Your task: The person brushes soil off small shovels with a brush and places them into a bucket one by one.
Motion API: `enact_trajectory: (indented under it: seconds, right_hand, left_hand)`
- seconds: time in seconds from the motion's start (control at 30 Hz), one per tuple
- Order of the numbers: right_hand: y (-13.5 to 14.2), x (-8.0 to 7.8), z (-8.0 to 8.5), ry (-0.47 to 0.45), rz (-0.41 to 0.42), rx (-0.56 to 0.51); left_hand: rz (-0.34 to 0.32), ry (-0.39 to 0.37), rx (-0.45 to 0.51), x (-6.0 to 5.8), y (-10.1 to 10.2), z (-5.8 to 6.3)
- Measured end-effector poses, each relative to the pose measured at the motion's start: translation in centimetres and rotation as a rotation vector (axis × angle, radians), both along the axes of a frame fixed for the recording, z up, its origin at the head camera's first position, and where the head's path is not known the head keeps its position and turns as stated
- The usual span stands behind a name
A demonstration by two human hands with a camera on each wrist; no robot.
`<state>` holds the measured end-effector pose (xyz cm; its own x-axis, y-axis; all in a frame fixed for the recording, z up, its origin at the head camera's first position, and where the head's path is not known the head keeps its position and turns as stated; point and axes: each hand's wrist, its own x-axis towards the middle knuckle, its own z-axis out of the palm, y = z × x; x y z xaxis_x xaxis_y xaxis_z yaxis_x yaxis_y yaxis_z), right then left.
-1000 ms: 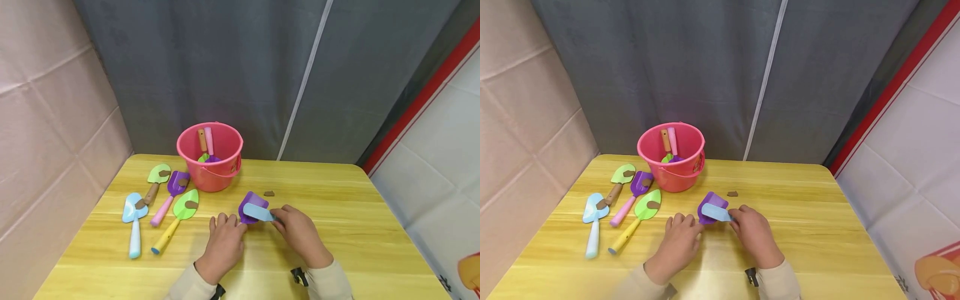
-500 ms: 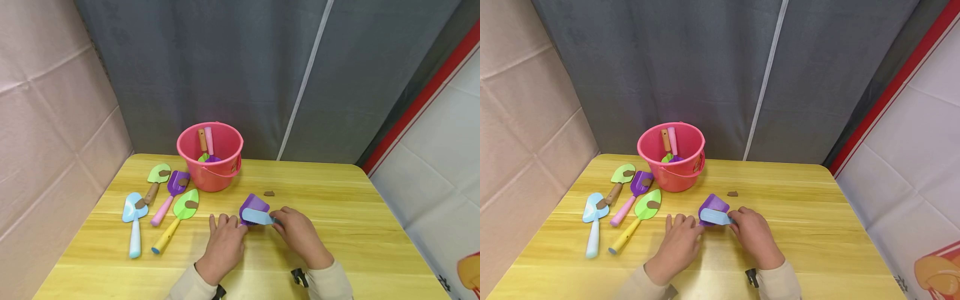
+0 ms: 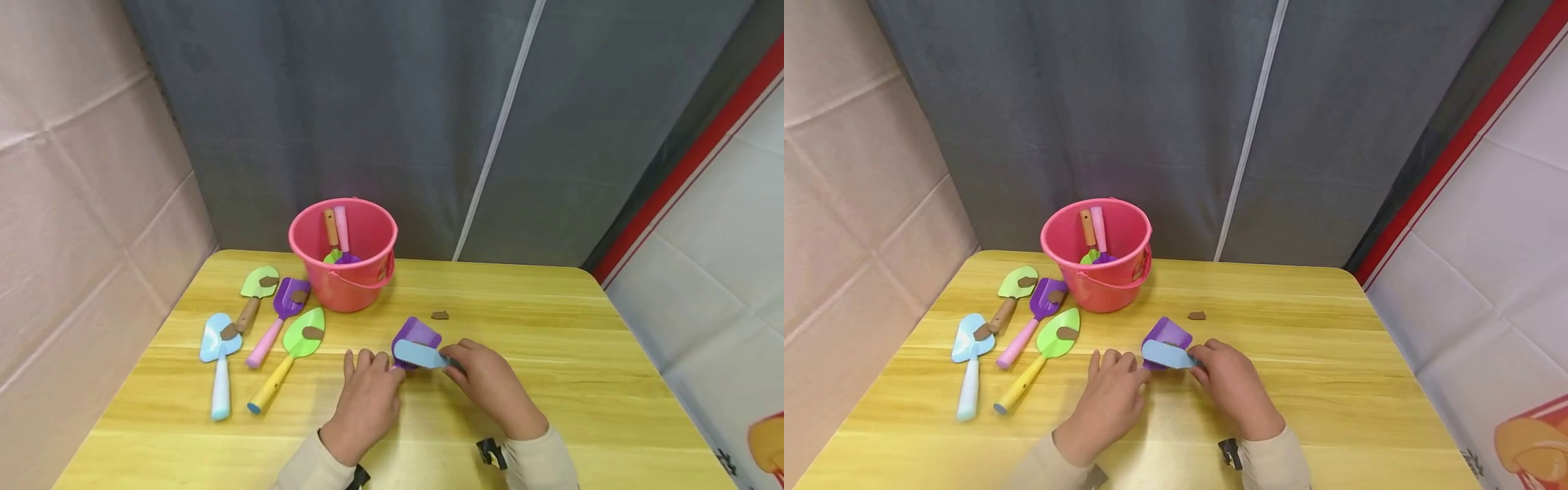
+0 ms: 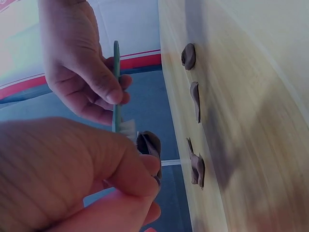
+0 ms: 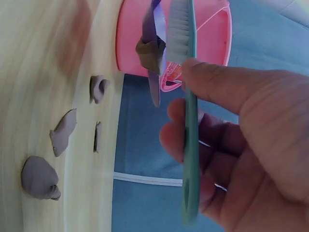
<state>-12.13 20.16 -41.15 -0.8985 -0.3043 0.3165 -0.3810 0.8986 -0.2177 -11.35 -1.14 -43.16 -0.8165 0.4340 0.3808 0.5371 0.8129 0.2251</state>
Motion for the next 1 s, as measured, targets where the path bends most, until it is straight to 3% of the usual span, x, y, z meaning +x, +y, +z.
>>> enact_trajectory:
  seconds: [0.23,0.43,0.5,0.7,0.93,1.0]
  right_hand:
    - [-0.21,-0.04,0.11,0.094,-0.153,-0.020]
    - [-0.43,0.07,0.03,0.029,0.008,-0.024]
    - [-0.53,0.09,-0.05,0.023,-0.003,-0.022]
    - [-0.38,-0.06,0.13,0.126,-0.151,-0.039]
    - [0.01,-0.11,0.16,0.032,0.011,-0.002]
    - [0.01,-0.18,0.08,0.020,0.000,0.002]
  left_hand:
    - [-0.009,0.024,-0.015,-0.05,0.04,0.09]
    - [-0.006,0.040,-0.016,-0.04,-0.12,0.27]
    - [-0.008,0.040,-0.015,-0.04,-0.12,0.27]
    - [-0.003,0.020,-0.012,-0.17,-0.09,0.21]
    - [0.006,-0.016,-0.005,-0.34,-0.30,0.19]
    - [0.004,-0.021,-0.002,-0.34,-0.32,0.24]
